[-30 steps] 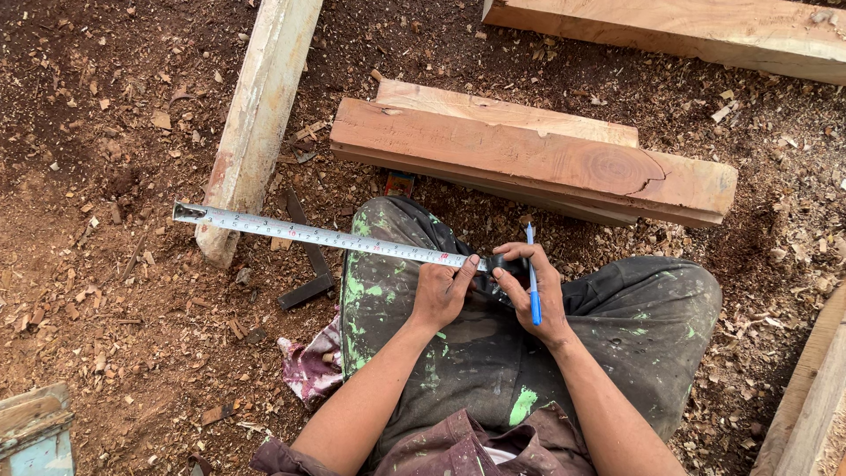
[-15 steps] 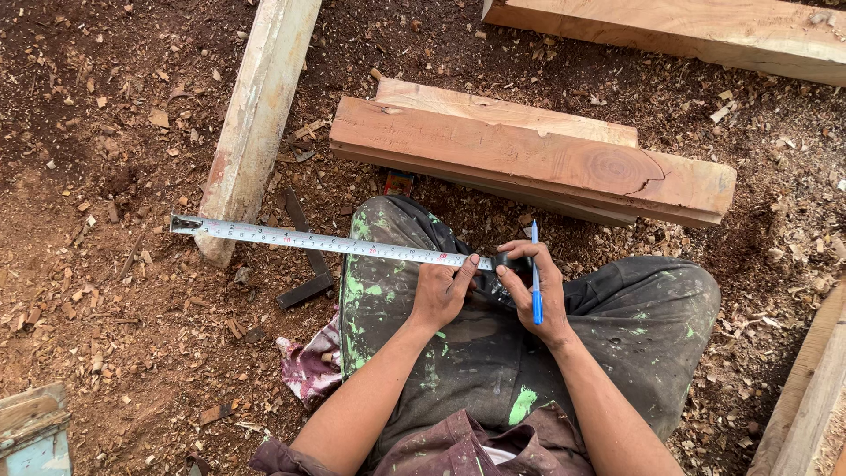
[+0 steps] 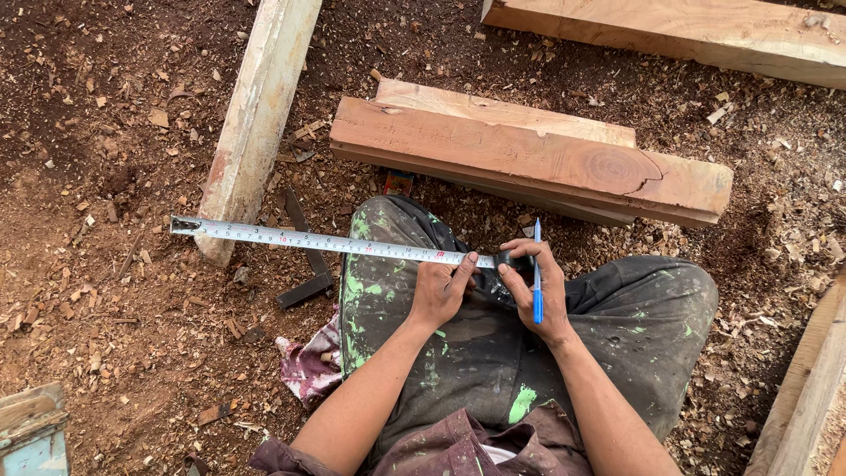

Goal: The person sits on the ground with wooden planks across their lap, pulls out a tape measure, and measures the length of a plank. They hold the tape in place and use a pen to make marks on the wood at measured points, repositioning the tape to mark additional locations.

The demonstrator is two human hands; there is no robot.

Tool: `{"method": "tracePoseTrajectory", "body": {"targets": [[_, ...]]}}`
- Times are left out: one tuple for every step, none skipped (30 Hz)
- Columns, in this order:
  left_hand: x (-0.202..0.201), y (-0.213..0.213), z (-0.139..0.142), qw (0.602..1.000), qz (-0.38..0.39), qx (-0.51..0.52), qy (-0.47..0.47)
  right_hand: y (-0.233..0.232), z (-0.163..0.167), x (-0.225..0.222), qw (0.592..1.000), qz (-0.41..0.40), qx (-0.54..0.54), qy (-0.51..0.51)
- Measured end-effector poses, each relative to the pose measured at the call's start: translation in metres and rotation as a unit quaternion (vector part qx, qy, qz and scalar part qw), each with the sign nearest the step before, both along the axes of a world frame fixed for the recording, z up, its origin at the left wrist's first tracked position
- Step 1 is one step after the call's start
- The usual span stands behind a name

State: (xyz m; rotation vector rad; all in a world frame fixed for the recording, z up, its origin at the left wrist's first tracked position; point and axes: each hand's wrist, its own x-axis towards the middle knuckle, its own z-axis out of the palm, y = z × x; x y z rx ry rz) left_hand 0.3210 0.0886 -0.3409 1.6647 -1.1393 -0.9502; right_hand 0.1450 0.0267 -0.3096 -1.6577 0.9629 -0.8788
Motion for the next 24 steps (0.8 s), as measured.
{"method": "tracePoseTrajectory", "body": {"targets": [[0.0,0.0,0.0,1.0,0.0,0.0,0.001,0.0,0.0,0.0,1.0,0.001,-0.007,-0.001],[0.0,0.0,-0.001,1.0,0.0,-0.002,-0.001,0.0,0.0,0.0,1.0,0.003,-0.014,-0.002],[0.0,0.0,-0.002,1.0,-0.001,-0.002,-0.003,0.0,-0.001,0.0,1.0,0.001,-0.012,0.0],[0.0,0.001,-0.002,1.0,-0.001,-0.003,-0.005,0.0,-0.001,0.0,1.0,0.0,-0.01,0.002],[-0.001,0.001,-0.003,1.0,0.001,-0.008,-0.004,0.0,-0.001,0.0,1.0,-0.002,-0.009,0.003],[0.0,0.001,-0.004,1.0,0.003,-0.012,-0.003,0.0,-0.001,0.0,1.0,-0.001,-0.018,0.003],[-0.001,0.001,-0.006,1.0,0.004,-0.016,-0.003,0.0,-0.001,0.0,1.0,0.0,-0.026,0.003],[-0.001,0.001,-0.007,1.0,0.007,-0.003,0.008,0.0,-0.001,0.0,0.999,0.0,-0.035,0.002],[-0.001,0.001,-0.008,1.0,0.009,0.01,0.02,0.0,-0.001,0.0,1.0,-0.002,-0.026,0.007],[0.0,0.0,-0.009,0.999,0.011,0.023,0.031,0.0,-0.002,0.0,1.0,-0.003,-0.017,0.013],[0.0,0.001,-0.01,0.999,0.014,0.022,0.037,0.0,-0.002,0.0,1.0,-0.005,-0.008,0.018],[0.0,0.001,-0.011,0.999,0.018,0.022,0.043,0.001,-0.002,0.0,1.0,-0.004,-0.015,0.014],[0.0,0.001,-0.012,0.998,0.021,0.02,0.049,0.001,-0.002,-0.001,1.0,-0.002,-0.022,0.011],[0.0,0.001,-0.013,0.998,0.021,0.019,0.049,0.001,-0.002,0.0,1.0,-0.001,-0.029,0.008],[0.0,0.001,-0.013,0.998,0.021,0.019,0.048,0.001,-0.002,0.0,1.0,-0.001,-0.03,0.008],[0.0,0.001,-0.013,0.998,0.021,0.018,0.047,0.001,-0.002,0.0,1.0,-0.001,-0.03,0.008],[0.0,0.001,-0.013,0.999,0.021,0.017,0.046,0.001,-0.002,0.0,0.999,-0.001,-0.031,0.009],[0.0,0.001,-0.013,0.999,0.022,0.015,0.045,0.001,-0.002,0.0,1.0,0.0,-0.025,0.006],[0.0,0.001,-0.012,0.999,0.022,0.013,0.044,0.001,-0.001,0.0,1.0,0.001,-0.019,0.002],[0.0,0.001,-0.012,0.999,0.023,0.012,0.046,0.001,-0.001,0.0,1.0,0.002,-0.014,-0.001],[0.0,0.001,-0.012,0.999,0.024,0.01,0.048,0.001,-0.001,0.001,1.0,0.004,0.004,-0.002],[0.001,0.001,-0.011,0.998,0.025,0.01,0.049,0.001,-0.001,0.001,1.0,0.005,0.022,-0.003],[0.0,0.001,-0.011,0.998,0.027,0.013,0.053,0.001,0.0,0.001,0.999,0.007,0.04,-0.004],[0.0,0.001,-0.011,0.998,0.03,0.016,0.058,0.001,0.0,0.001,0.999,0.009,0.041,-0.007]]}}
